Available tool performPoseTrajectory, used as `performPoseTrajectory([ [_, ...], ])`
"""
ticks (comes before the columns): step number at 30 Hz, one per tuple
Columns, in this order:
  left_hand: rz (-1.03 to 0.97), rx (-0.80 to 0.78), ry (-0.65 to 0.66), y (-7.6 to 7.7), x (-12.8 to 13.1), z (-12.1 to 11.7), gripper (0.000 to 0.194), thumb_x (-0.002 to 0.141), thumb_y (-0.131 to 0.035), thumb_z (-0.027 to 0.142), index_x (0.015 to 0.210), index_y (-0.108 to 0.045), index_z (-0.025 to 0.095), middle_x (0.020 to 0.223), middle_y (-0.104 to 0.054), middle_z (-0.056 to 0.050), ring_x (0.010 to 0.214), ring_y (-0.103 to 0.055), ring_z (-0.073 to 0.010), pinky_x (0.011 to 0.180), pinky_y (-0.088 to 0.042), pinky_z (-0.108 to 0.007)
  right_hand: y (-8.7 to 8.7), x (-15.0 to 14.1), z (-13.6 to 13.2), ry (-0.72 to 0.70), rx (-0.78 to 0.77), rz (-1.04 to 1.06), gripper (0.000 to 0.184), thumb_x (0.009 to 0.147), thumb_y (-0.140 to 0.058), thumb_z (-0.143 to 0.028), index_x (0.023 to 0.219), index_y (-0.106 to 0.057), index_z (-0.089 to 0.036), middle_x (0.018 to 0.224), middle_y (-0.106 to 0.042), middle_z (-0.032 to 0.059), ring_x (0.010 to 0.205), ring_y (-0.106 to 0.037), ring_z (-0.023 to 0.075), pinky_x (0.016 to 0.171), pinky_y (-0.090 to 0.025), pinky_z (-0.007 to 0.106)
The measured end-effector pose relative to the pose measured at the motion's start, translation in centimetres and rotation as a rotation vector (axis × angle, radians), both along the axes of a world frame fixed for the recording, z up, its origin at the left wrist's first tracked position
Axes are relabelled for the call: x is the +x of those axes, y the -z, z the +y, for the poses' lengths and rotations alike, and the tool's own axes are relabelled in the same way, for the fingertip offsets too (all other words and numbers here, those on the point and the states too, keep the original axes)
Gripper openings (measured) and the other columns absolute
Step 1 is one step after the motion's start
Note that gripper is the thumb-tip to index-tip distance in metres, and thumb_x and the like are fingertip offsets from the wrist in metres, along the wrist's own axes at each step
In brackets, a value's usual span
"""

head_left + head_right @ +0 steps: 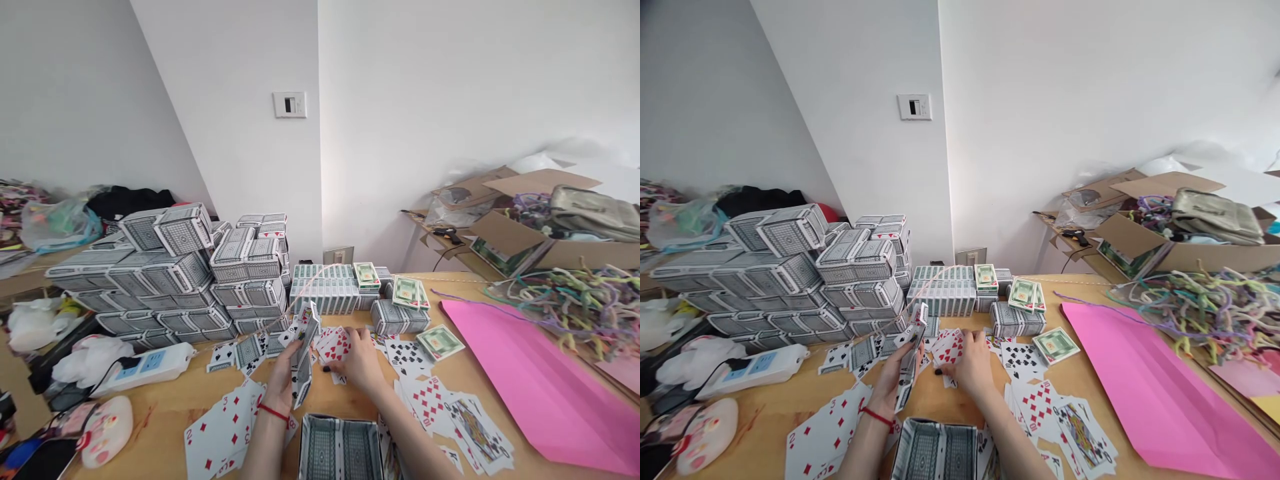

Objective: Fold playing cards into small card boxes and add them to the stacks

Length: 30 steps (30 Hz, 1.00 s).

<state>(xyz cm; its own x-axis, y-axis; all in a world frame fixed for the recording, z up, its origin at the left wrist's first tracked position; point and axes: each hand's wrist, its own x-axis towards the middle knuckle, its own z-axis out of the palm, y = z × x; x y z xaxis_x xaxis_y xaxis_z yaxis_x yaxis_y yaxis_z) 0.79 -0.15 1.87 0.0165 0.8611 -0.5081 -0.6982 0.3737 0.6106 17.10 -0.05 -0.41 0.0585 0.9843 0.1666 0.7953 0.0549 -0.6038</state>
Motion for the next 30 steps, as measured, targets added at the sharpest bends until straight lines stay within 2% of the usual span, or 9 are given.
performPoseTrajectory([
  [4,0.002,0.017,-0.061,0.3,0.2,-0.2,0.006,0.066,-0.061,0.012,0.069,-0.058,0.016,0.057,-0.065,0.004,0.047,-0.061,-0.0106,0.049,-0.049,-0.019,0.2,0.0,-0.4,0.056,0.055,0.095,0.065,0.046,-0.077,-0.030,0.104,-0.051,-0.017,0.100,-0.042,0.0089,0.096,-0.049,0.0287,0.082,-0.042,0.035],
  [6,0.028,0.050,-0.115,0.2,0.2,-0.2,0.011,0.062,-0.064,0.012,0.070,-0.058,0.017,0.060,-0.066,0.005,0.050,-0.062,-0.0101,0.053,-0.049,-0.019,0.1,0.1,-0.6,0.082,0.124,0.150,0.058,0.049,-0.075,-0.028,0.101,-0.051,-0.019,0.099,-0.042,0.0077,0.096,-0.049,0.0270,0.083,-0.042,0.035],
  [10,0.080,0.136,-0.128,-0.2,0.1,-0.2,0.019,0.058,-0.066,0.014,0.077,-0.061,0.016,0.070,-0.069,0.002,0.056,-0.064,-0.0128,0.057,-0.050,-0.022,-0.1,1.0,-0.5,0.039,0.262,0.279,0.015,0.070,-0.060,-0.031,0.079,-0.055,-0.021,0.088,-0.048,0.0042,0.081,-0.053,0.0203,0.073,-0.044,0.032],
  [11,0.082,0.147,-0.121,-0.3,0.1,-0.2,0.021,0.058,-0.067,0.014,0.078,-0.062,0.016,0.071,-0.070,0.001,0.057,-0.064,-0.0134,0.056,-0.050,-0.022,-0.1,1.2,-0.4,0.021,0.272,0.316,0.013,0.074,-0.056,-0.033,0.072,-0.054,-0.020,0.079,-0.050,0.0027,0.072,-0.053,0.0185,0.068,-0.044,0.030],
  [14,0.069,0.133,-0.133,0.0,0.0,-0.2,0.024,0.058,-0.067,0.014,0.081,-0.062,0.017,0.071,-0.070,0.001,0.054,-0.064,-0.0133,0.054,-0.050,-0.022,-0.1,1.8,-0.3,0.016,0.225,0.520,0.025,0.077,-0.053,-0.040,0.063,-0.050,-0.020,0.056,-0.046,-0.0021,0.050,-0.046,0.0136,0.049,-0.040,0.026],
  [17,0.053,0.077,-0.143,0.6,-0.2,-0.1,0.023,0.059,-0.067,0.013,0.081,-0.061,0.018,0.069,-0.069,0.002,0.052,-0.064,-0.0131,0.053,-0.050,-0.023,-0.2,1.8,-0.7,-0.002,0.166,0.818,0.028,0.080,-0.049,-0.044,0.066,-0.043,-0.021,0.046,-0.044,-0.0057,0.039,-0.043,0.0108,0.039,-0.035,0.022],
  [19,0.055,0.047,-0.141,0.9,-0.4,0.1,0.022,0.060,-0.066,0.014,0.081,-0.061,0.018,0.068,-0.069,0.002,0.051,-0.063,-0.0137,0.052,-0.050,-0.024,-0.4,1.5,-1.3,-0.041,0.159,0.925,0.027,0.082,-0.047,-0.044,0.068,-0.040,-0.022,0.044,-0.046,-0.0066,0.036,-0.045,0.0104,0.037,-0.036,0.021],
  [25,0.069,0.055,-0.147,1.3,-0.5,0.3,0.022,0.061,-0.065,0.015,0.082,-0.061,0.018,0.070,-0.069,0.001,0.053,-0.064,-0.0145,0.051,-0.051,-0.024,-0.7,0.1,-3.6,-0.121,0.248,0.789,0.023,0.087,-0.041,-0.037,0.070,-0.040,-0.022,0.039,-0.046,-0.0072,0.031,-0.047,0.0103,0.035,-0.034,0.020],
  [30,0.078,0.100,-0.159,1.2,-0.3,0.3,0.023,0.060,-0.067,0.015,0.082,-0.061,0.018,0.070,-0.069,0.002,0.054,-0.064,-0.0136,0.055,-0.051,-0.024,-0.3,-0.5,-4.0,-0.079,0.295,0.680,0.017,0.089,-0.037,-0.033,0.081,-0.046,-0.020,0.042,-0.050,-0.0057,0.036,-0.052,0.0112,0.040,-0.039,0.021],
])
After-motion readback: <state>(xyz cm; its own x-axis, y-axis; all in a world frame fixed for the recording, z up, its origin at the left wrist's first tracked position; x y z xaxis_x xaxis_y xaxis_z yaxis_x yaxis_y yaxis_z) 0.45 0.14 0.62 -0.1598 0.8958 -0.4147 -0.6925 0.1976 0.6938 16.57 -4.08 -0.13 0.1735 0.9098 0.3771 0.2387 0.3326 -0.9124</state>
